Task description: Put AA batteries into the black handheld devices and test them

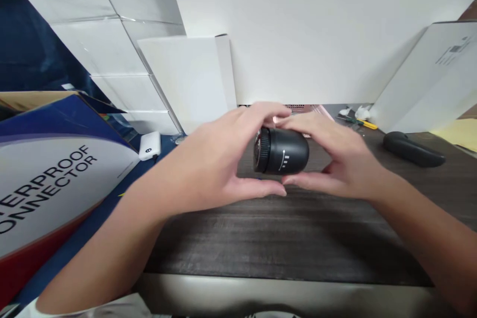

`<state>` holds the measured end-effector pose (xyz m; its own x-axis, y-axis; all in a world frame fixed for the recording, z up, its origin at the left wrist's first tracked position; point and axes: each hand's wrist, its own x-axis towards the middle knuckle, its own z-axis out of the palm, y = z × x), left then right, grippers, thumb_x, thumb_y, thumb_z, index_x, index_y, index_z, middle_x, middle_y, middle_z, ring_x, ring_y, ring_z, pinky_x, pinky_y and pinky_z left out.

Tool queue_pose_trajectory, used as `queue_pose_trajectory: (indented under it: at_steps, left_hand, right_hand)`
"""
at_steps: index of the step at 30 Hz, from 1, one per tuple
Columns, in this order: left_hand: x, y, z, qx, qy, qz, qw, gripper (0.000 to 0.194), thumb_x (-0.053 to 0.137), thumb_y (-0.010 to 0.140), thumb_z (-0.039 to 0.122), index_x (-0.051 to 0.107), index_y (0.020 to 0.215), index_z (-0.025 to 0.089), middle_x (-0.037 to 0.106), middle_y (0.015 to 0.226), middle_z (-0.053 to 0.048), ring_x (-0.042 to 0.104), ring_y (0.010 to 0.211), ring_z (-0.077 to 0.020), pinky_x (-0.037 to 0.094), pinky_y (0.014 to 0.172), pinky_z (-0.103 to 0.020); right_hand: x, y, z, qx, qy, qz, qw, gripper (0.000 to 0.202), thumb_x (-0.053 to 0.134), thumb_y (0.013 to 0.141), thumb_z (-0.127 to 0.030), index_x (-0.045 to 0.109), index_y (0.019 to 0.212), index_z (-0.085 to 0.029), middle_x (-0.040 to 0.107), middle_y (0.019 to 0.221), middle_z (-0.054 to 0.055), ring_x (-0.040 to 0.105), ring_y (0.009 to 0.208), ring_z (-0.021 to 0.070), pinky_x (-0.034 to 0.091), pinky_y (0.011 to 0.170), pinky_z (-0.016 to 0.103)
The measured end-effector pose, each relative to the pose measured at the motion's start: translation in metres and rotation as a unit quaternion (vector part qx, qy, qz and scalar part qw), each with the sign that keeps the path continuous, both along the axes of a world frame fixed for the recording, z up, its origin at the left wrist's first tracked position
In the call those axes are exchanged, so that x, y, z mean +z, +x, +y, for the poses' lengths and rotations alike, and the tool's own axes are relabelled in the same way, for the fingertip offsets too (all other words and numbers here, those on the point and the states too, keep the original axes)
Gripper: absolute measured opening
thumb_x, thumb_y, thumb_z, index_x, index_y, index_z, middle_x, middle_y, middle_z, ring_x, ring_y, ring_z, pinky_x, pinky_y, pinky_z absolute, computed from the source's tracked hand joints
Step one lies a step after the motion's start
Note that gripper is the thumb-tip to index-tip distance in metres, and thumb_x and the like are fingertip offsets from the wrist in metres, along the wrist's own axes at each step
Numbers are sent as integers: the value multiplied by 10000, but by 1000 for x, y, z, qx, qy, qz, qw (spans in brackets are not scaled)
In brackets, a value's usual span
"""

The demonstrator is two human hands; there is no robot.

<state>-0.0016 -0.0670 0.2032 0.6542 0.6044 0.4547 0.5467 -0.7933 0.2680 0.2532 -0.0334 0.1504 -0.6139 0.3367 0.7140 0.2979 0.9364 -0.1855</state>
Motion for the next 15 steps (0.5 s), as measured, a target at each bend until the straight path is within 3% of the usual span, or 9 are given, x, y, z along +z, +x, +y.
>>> queue_pose_trajectory:
  at_steps: [2, 7, 10, 12, 15]
  left_hand:
    - [13, -3, 2, -16, -13, 6, 1000, 696, 816, 855, 542, 553, 1437, 265, 683, 1325, -89, 680, 1154, -288, 577, 913, -354]
    - [35, -10, 5, -72, -76, 65, 992, 458, 737, 909, 581, 679, 1262, 296, 748, 983, -3, 717, 832, -197, 541, 651, -271]
    - [38, -12, 2, -79, -63, 62, 993, 490, 753, 900, 578, 674, 1276, 274, 751, 988, -11, 703, 790, -184, 522, 636, -260]
    - [38, -13, 0, -66, -38, 46, 996, 487, 767, 888, 579, 676, 1254, 271, 744, 948, -2, 681, 739, -170, 506, 634, -256]
    - [36, -15, -1, -49, -5, 30, 998, 488, 799, 856, 580, 682, 1207, 262, 725, 864, 10, 641, 685, -153, 492, 649, -251]
  right_hand:
    - [16, 7, 1, -25, 67, -25, 997, 619, 826, 889, -495, 598, 1421, -276, 709, 1345, 98, 663, 1261, 351, 528, 1086, 522]
    - [38, 7, -12, -97, 206, -45, 973, 466, 808, 898, -514, 674, 1304, -328, 669, 1364, 50, 623, 1311, 353, 471, 1155, 547]
    - [51, 3, -22, -134, 178, -50, 973, 545, 770, 890, -600, 649, 1352, -337, 544, 1495, 39, 517, 1434, 401, 441, 1180, 561]
    - [61, 1, -24, -144, 128, -49, 980, 579, 761, 879, -625, 640, 1369, -339, 522, 1499, 42, 474, 1471, 420, 487, 1142, 535]
    - [72, -1, -17, -142, 89, -69, 983, 534, 822, 833, -547, 675, 1289, -311, 559, 1431, 67, 545, 1398, 406, 577, 1043, 472]
